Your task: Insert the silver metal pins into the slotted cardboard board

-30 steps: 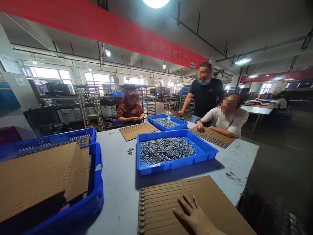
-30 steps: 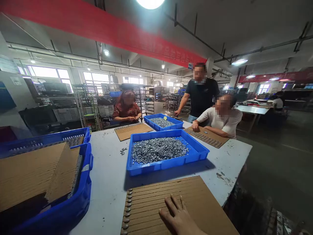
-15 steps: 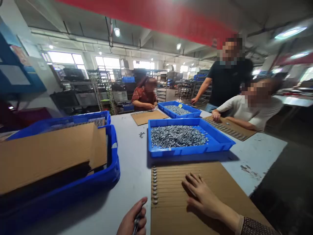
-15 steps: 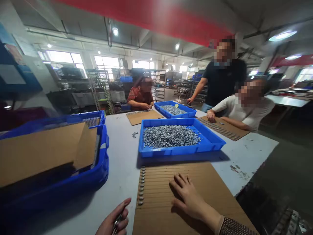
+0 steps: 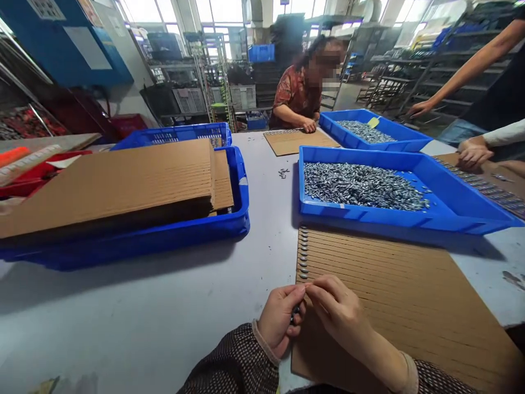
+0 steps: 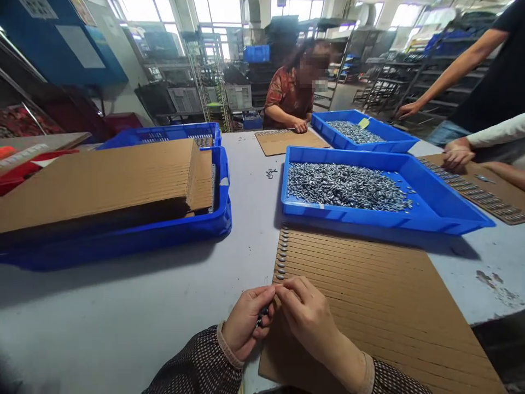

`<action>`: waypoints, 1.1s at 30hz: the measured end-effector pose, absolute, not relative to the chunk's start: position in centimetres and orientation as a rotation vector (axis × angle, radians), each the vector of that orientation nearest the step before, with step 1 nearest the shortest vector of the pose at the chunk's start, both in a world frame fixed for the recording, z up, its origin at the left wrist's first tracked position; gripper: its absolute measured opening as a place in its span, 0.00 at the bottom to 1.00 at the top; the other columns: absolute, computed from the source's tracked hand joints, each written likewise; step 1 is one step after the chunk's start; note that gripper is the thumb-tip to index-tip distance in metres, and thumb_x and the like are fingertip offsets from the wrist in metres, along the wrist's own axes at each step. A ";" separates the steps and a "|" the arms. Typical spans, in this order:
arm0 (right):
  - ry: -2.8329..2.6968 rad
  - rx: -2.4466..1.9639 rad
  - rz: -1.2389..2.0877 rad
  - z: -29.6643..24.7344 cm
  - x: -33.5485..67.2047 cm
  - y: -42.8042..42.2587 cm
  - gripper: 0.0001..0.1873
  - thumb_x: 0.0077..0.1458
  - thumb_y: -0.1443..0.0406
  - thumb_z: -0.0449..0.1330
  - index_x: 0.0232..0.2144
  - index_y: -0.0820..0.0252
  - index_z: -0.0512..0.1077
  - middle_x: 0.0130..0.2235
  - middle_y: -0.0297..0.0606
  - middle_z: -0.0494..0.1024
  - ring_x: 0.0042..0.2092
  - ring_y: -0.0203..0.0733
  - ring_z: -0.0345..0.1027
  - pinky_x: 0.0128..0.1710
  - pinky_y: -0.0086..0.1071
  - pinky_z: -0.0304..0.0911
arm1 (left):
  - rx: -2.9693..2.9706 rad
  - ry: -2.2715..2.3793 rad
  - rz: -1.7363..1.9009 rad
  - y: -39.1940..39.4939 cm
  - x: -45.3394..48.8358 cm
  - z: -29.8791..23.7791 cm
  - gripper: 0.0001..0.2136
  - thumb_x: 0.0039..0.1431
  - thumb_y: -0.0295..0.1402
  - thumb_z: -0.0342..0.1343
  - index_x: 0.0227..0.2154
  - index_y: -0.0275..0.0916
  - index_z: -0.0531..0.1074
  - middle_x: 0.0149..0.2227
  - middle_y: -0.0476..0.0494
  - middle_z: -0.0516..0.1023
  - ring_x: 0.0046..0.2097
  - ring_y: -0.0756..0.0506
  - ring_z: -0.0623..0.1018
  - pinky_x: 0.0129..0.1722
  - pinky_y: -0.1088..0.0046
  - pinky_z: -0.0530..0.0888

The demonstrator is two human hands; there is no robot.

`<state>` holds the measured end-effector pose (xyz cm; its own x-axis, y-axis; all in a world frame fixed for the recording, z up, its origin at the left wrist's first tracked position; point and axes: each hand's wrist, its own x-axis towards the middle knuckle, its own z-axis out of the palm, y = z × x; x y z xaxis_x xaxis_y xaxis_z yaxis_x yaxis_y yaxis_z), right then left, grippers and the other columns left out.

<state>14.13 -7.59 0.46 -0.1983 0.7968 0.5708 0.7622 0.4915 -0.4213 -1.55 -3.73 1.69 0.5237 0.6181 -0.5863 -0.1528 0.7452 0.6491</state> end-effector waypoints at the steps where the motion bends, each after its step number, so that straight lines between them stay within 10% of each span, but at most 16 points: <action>1: -1.972 -1.287 0.052 0.4 14.0 -7.7 0.13 0.61 0.74 0.53 0.44 0.58 0.72 0.38 0.42 0.74 0.40 0.41 0.68 0.36 0.35 0.69 | 0.580 0.919 0.486 -3.9 -1.6 1.6 0.22 0.49 0.47 0.63 0.40 0.34 0.74 0.23 0.53 0.62 0.20 0.58 0.57 0.16 0.83 0.45; 15: -1.984 -1.447 0.271 -2.4 16.4 -6.8 0.08 0.63 0.69 0.55 0.40 0.56 0.74 0.37 0.39 0.77 0.38 0.39 0.72 0.35 0.32 0.70 | -0.007 0.937 0.972 0.1 -4.6 2.6 0.09 0.58 0.32 0.53 0.40 0.33 0.71 0.31 0.45 0.72 0.27 0.52 0.73 0.16 0.83 0.61; 33: -2.214 -1.390 0.129 -2.7 16.4 -6.2 0.13 0.61 0.73 0.54 0.43 0.59 0.74 0.38 0.43 0.76 0.38 0.42 0.68 0.35 0.35 0.67 | 0.216 0.908 0.693 -2.1 -3.1 1.5 0.09 0.52 0.32 0.58 0.35 0.36 0.67 0.28 0.46 0.72 0.22 0.54 0.68 0.15 0.83 0.54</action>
<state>16.39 -6.25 -2.70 -0.3394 0.8628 0.3746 0.8133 0.4692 -0.3439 -3.10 -2.10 1.51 0.4182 0.6344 -0.6501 -0.4591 0.7651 0.4514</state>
